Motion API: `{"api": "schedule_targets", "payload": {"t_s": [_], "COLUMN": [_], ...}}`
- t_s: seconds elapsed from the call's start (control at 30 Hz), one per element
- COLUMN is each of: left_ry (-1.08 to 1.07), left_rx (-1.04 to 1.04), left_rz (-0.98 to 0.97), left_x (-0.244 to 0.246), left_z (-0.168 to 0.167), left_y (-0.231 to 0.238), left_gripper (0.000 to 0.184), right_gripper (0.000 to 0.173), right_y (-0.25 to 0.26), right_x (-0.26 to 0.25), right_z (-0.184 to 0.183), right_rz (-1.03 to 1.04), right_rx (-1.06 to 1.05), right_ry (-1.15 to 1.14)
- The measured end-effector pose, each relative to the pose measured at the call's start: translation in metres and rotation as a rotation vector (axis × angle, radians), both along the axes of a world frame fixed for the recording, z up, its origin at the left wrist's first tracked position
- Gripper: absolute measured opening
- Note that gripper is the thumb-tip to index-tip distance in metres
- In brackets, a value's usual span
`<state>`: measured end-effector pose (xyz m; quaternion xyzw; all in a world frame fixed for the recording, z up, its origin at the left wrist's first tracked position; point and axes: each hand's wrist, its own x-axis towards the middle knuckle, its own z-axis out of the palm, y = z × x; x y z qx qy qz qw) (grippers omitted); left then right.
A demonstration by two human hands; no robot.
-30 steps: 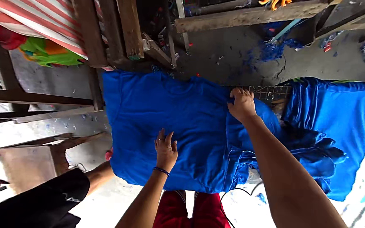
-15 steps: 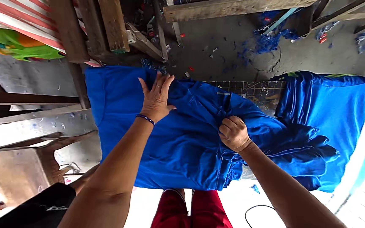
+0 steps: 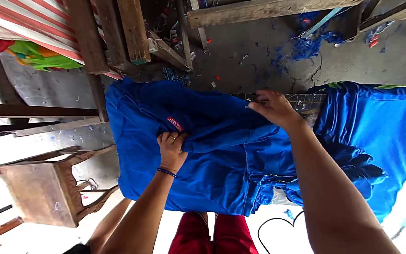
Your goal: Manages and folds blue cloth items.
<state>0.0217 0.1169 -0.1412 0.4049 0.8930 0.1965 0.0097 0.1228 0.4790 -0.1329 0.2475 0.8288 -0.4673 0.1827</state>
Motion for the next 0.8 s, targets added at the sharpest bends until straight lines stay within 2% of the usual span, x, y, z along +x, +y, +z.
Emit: {"api": "schedule_targets", "payload": {"t_s": [0.07, 0.1, 0.13, 0.17, 0.2, 0.23, 0.3, 0.33, 0.37, 0.43, 0.47, 0.5, 0.53, 0.57, 0.67, 0.8], "left_ry": [0.024, 0.028, 0.027, 0.020, 0.003, -0.022, -0.064, -0.072, -0.075, -0.091, -0.093, -0.086, -0.077, -0.067, -0.055, -0.098], "left_rx": [0.014, 0.015, 0.018, 0.018, 0.015, 0.009, -0.004, -0.005, -0.004, -0.013, -0.016, -0.016, -0.014, -0.010, 0.003, 0.029], "left_rz": [0.048, 0.071, 0.092, 0.111, 0.130, 0.145, 0.166, 0.169, 0.170, 0.175, 0.182, 0.192, 0.202, 0.211, 0.230, 0.283], "left_x": [0.007, 0.010, 0.012, 0.014, 0.015, 0.016, 0.017, 0.018, 0.020, 0.027, 0.030, 0.033, 0.036, 0.037, 0.040, 0.043], "left_z": [0.000, 0.000, -0.001, -0.002, -0.002, -0.003, -0.002, -0.001, 0.001, 0.005, 0.007, 0.008, 0.008, 0.008, 0.007, 0.005], "left_y": [0.000, 0.000, -0.001, -0.002, -0.003, -0.002, -0.002, -0.002, -0.004, -0.008, -0.010, -0.011, -0.011, -0.011, -0.011, -0.015], "left_gripper": [0.017, 0.016, 0.015, 0.015, 0.016, 0.017, 0.019, 0.019, 0.019, 0.020, 0.020, 0.019, 0.019, 0.020, 0.020, 0.018], "right_gripper": [0.076, 0.074, 0.063, 0.045, 0.025, 0.014, 0.011, 0.012, 0.018, 0.058, 0.082, 0.097, 0.103, 0.099, 0.047, 0.021], "right_y": [0.001, -0.005, -0.013, -0.023, -0.034, -0.043, -0.059, -0.064, -0.066, -0.059, -0.053, -0.047, -0.043, -0.039, -0.045, -0.068], "right_x": [-0.010, -0.014, -0.018, -0.018, -0.014, -0.009, 0.004, 0.011, 0.016, 0.011, 0.003, -0.005, -0.014, -0.021, -0.025, 0.013], "right_z": [-0.028, -0.038, -0.045, -0.048, -0.047, -0.043, -0.026, -0.020, -0.015, -0.012, -0.015, -0.022, -0.029, -0.036, -0.043, 0.004], "right_rz": [-0.029, 0.011, 0.077, 0.150, 0.203, 0.241, 0.264, 0.207, 0.106, -0.074, -0.126, -0.132, -0.107, -0.066, 0.163, 0.365], "right_rx": [0.094, 0.105, 0.095, 0.084, 0.063, 0.029, -0.006, 0.011, 0.062, 0.188, 0.234, 0.272, 0.282, 0.277, 0.201, 0.122], "right_ry": [-0.142, -0.216, -0.263, -0.259, -0.190, -0.107, -0.049, -0.035, -0.020, -0.092, -0.134, -0.182, -0.239, -0.286, -0.345, -0.096]}}
